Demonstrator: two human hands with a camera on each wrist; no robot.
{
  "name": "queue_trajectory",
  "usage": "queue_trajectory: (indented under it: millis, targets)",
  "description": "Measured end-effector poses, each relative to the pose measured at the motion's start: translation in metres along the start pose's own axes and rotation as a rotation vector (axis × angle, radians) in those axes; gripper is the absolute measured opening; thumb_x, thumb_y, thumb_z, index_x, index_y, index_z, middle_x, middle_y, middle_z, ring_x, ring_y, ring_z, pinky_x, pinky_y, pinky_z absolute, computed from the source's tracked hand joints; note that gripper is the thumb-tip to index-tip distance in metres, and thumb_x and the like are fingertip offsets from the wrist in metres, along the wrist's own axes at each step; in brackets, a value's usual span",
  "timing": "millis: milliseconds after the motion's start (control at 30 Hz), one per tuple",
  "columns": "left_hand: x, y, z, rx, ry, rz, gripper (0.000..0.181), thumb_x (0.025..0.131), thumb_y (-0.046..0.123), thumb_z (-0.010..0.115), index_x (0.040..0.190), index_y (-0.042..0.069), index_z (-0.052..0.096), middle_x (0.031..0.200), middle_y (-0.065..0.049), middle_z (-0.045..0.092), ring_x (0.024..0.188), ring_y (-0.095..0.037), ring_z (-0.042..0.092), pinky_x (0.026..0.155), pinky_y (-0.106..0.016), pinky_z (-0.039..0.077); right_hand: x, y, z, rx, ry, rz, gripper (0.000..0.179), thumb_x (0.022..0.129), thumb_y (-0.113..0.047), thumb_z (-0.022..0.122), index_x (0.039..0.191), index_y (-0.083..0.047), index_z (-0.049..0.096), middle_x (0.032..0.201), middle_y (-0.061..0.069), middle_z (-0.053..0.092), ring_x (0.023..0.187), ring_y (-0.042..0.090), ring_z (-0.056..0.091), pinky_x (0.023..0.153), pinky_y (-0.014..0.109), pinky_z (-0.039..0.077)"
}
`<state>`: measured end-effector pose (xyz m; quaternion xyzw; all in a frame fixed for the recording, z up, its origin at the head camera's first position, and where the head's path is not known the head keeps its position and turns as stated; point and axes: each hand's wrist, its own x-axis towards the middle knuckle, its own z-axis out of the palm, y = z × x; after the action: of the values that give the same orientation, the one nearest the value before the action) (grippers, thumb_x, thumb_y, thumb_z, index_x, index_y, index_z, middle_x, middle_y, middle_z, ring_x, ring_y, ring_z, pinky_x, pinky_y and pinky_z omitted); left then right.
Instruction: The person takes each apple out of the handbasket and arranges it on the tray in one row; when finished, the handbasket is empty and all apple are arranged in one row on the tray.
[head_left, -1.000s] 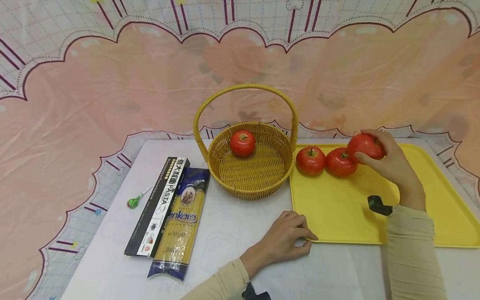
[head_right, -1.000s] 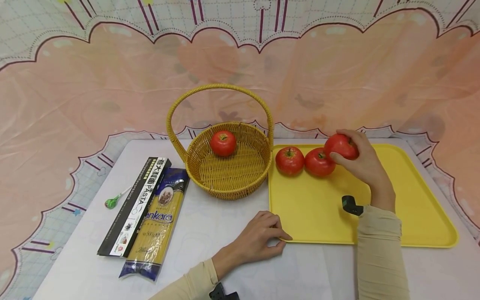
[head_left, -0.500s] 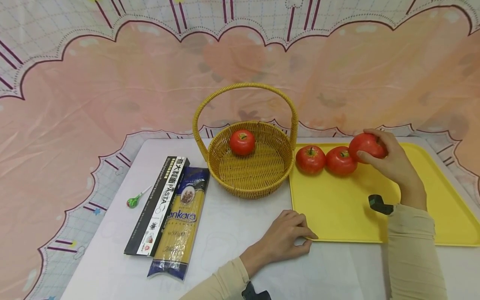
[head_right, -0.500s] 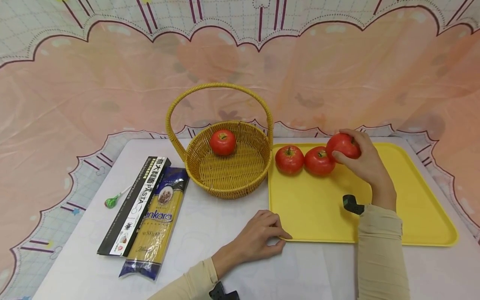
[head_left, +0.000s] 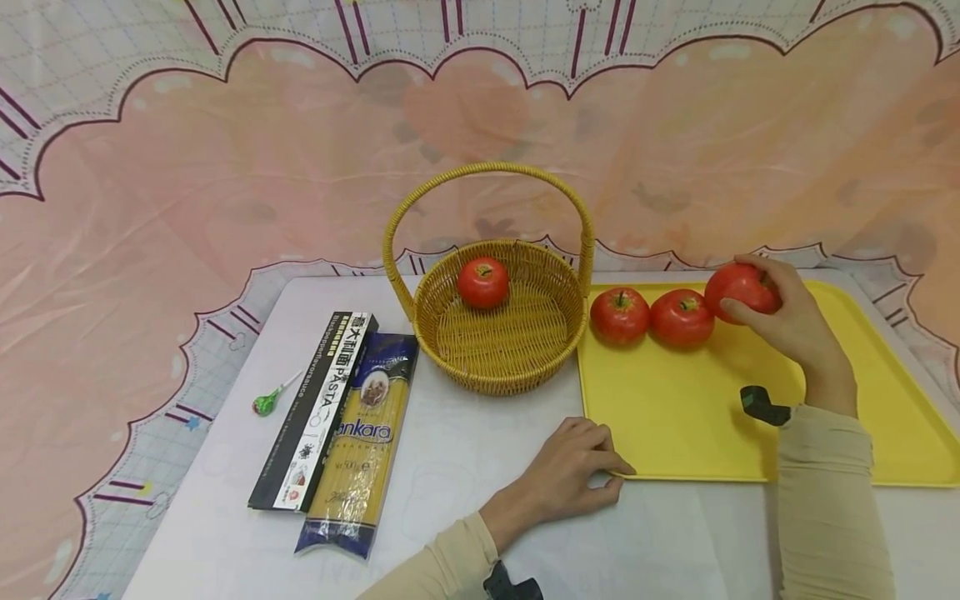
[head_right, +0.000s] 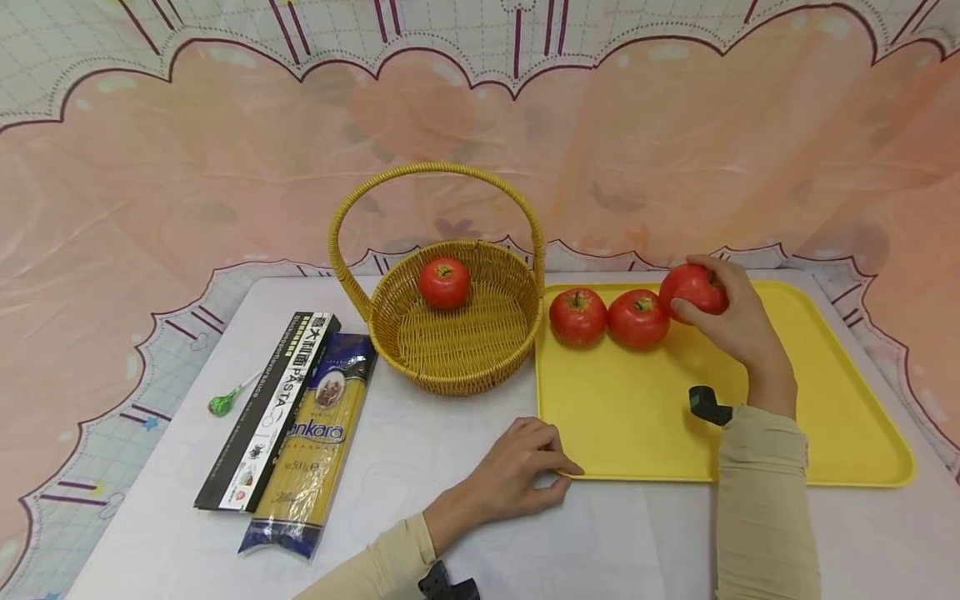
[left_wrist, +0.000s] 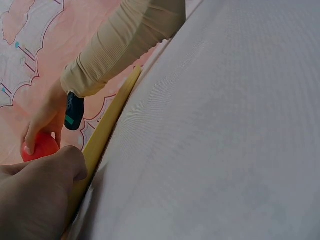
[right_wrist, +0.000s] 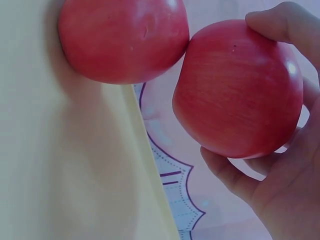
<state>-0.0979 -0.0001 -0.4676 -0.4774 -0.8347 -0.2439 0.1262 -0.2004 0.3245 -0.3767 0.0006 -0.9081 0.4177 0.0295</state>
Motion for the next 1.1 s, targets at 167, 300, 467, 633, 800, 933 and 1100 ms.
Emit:
queue_trajectory:
  millis: [167,300,467,633,800,933,1100]
  targets:
    - [0.000,0.000,0.000,-0.002,0.003,0.000,0.016,0.083,0.025,0.064,0.094,0.030,0.075,0.081,0.015,0.049,0.086,-0.001,0.045,0.093,-0.021,0.035,0.002,0.004,0.000,-0.006,0.017,-0.008,0.067,0.089,-0.034,0.061,0.147,-0.032,0.028,0.141,0.015,0.024,0.122,0.039,0.030,0.094,0.057,0.034]
    - [0.000,0.000,0.000,-0.008,0.002,-0.009,0.016,0.083,0.025,0.064,0.094,0.030,0.075,0.080,0.015,0.049,0.086,-0.001,0.045,0.093,-0.021,0.035,0.002,0.007,0.001,-0.029,0.029,-0.020,0.068,0.089,-0.032,0.063,0.147,-0.025,0.029,0.137,0.016,0.026,0.118,0.037,0.032,0.090,0.051,0.035]
    - [0.000,0.000,0.001,-0.007,-0.001,-0.008,0.016,0.083,0.025,0.064,0.095,0.030,0.075,0.081,0.015,0.047,0.086,-0.002,0.044,0.093,-0.021,0.035,0.003,0.010,0.000,-0.046,0.017,-0.020,0.069,0.088,-0.030,0.063,0.147,-0.017,0.028,0.137,0.020,0.027,0.120,0.041,0.032,0.092,0.058,0.035]
    - [0.000,0.001,0.000,0.001,-0.004,-0.012,0.016,0.083,0.025,0.065,0.094,0.030,0.075,0.081,0.015,0.047,0.085,-0.002,0.044,0.093,-0.021,0.034,0.004,0.012,0.000,-0.046,0.003,-0.017,0.070,0.089,-0.030,0.063,0.147,-0.014,0.028,0.140,0.023,0.025,0.121,0.045,0.031,0.094,0.064,0.032]
    - [0.001,0.001,0.000,0.002,-0.002,-0.010,0.016,0.083,0.025,0.065,0.094,0.029,0.075,0.081,0.015,0.047,0.085,-0.001,0.044,0.093,-0.021,0.035,0.006,0.016,0.001,-0.048,-0.007,-0.012,0.071,0.088,-0.031,0.063,0.147,-0.014,0.028,0.140,0.025,0.025,0.121,0.046,0.030,0.095,0.065,0.031]
    - [0.000,0.000,0.000,-0.001,-0.001,-0.008,0.016,0.083,0.025,0.065,0.094,0.030,0.075,0.081,0.015,0.048,0.085,-0.001,0.044,0.093,-0.021,0.035,0.007,0.019,0.003,-0.052,-0.024,-0.010,0.073,0.088,-0.032,0.064,0.147,-0.011,0.028,0.139,0.028,0.025,0.121,0.049,0.030,0.095,0.067,0.030]
    - [0.000,0.001,0.000,-0.011,-0.006,-0.017,0.015,0.083,0.026,0.064,0.094,0.030,0.075,0.081,0.015,0.048,0.086,-0.001,0.044,0.094,-0.021,0.035,0.007,0.023,0.004,-0.060,-0.049,-0.014,0.074,0.087,-0.032,0.065,0.146,-0.008,0.027,0.138,0.030,0.025,0.121,0.050,0.030,0.095,0.068,0.029]
